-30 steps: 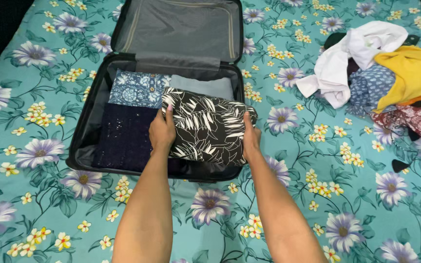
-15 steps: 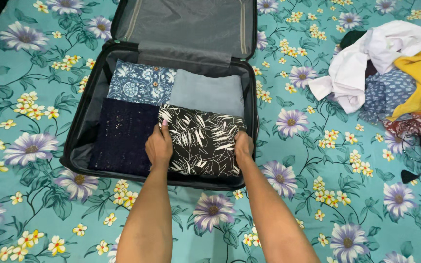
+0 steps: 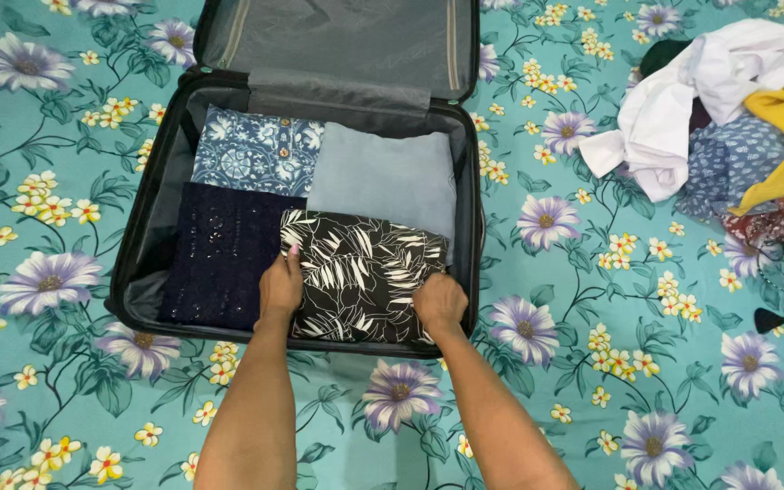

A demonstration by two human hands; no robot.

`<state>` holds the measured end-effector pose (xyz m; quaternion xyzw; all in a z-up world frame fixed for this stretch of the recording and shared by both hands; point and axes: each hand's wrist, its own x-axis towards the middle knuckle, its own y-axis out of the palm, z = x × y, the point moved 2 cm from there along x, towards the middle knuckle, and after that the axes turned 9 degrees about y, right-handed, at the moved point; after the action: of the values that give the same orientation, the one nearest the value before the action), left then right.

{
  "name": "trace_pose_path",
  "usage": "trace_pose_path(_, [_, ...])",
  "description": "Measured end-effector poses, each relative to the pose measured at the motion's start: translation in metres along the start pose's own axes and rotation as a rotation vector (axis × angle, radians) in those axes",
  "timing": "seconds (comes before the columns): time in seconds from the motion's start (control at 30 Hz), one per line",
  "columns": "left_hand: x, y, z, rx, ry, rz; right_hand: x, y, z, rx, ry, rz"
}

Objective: The person folds a light blue garment and places it into an open suitcase. They then fold a black and white patterned dress on the bed and place it into the suitcase. Finally, they pick up a black garment from the bed.

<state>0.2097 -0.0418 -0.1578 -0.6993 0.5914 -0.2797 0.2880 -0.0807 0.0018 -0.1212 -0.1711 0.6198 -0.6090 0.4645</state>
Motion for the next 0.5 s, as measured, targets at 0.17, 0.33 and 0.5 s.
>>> trace_pose_path(0.17, [-0.009, -0.01, -0.029, 0.127, -0.205, 0.023, -0.012, -0.013, 0.004, 0.223, 0.031, -0.154])
trace_pose_path(0.33, [-0.018, -0.021, -0.08, 0.454, 0.151, -0.356, -0.044, -0.022, 0.014, 0.423, -0.247, -0.565])
trace_pose_path(0.5, [-0.004, -0.007, -0.077, 0.406, 0.433, -0.137, -0.038, -0.013, 0.043, 0.042, -0.502, -0.409])
